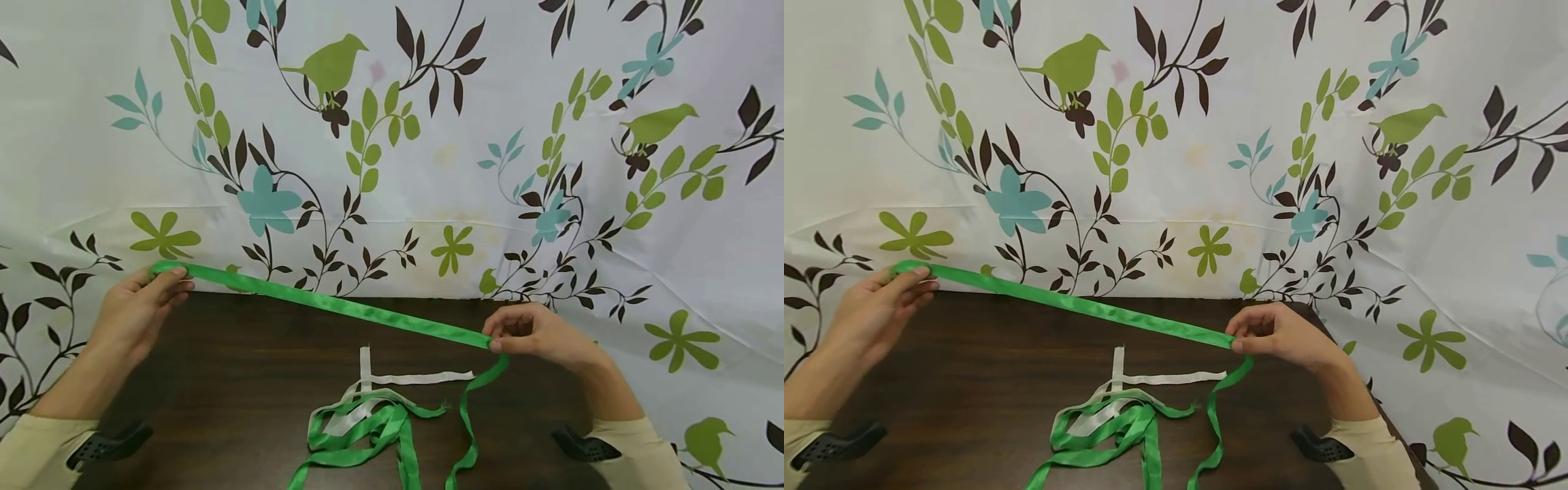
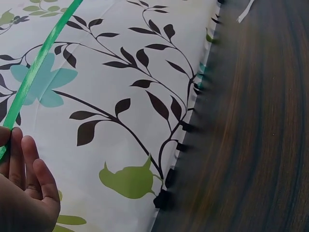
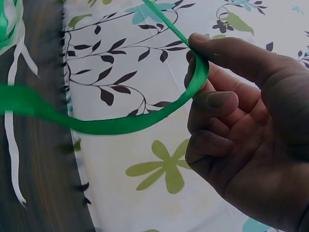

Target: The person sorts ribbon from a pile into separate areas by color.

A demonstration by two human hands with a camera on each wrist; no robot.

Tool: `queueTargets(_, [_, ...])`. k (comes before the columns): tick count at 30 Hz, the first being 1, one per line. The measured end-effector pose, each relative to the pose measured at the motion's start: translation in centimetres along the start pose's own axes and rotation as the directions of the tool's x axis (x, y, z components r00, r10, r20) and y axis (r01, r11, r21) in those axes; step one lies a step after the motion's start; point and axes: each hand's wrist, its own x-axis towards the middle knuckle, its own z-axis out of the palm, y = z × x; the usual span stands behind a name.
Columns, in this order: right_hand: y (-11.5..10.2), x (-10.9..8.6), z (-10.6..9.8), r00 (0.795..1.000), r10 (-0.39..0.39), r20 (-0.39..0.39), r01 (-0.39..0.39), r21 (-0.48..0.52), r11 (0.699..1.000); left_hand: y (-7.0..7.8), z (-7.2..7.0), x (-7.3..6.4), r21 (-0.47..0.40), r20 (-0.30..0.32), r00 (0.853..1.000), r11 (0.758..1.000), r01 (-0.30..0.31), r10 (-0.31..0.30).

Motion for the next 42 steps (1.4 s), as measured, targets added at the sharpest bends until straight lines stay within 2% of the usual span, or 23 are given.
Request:
queueTargets(9, [-1.2,-1.5,-1.2,0.996,0.071,0.047,-0.068,-0.058,0.996,0.6,-0.3,0.0,-0.056,0.002,1.000,0.998,-0.006,0.006])
queueTargets(12, [-1.3,-2.0,-1.2,0.995,0.089,0.054,-0.085,-0.077,0.993,0.8,-0.4,-0.2,-0.045,-0.010,1.000,0.999,-0.003,0.003])
queueTargets(16, [-0.8,-2.5,-1.2,0.990,0.123,0.069,-0.117,-0.088,0.989,0.9,-0.5,-0.3,-0.039,-0.014,1.000,0.999,-0.006,0.005])
queueTargets(21, [0.1,-3.2,-1.4,0.989,0.142,0.047,-0.136,-0.115,0.984,1.2,-0.9,-0.6,-0.037,-0.013,1.000,0.999,-0.017,0.016])
queueTargets(28, [0.9,-4.0,-2.6,0.989,0.144,0.033,-0.139,-0.113,0.984,0.9,-2.1,-0.5,-0.016,-0.024,1.000,1.000,-0.004,0.003])
queueTargets(34, [1.3,-4.5,-3.7,0.988,0.151,-0.015,-0.151,-0.129,0.980,0.5,-3.4,0.2,-0.047,0.031,0.999,0.998,0.042,-0.040])
queueTargets(42, [2.7,-5.4,-4.5,0.982,0.176,-0.062,-0.180,-0.057,0.982,0.1,-4.8,0.4,-0.125,-0.003,0.994,0.987,0.106,-0.107])
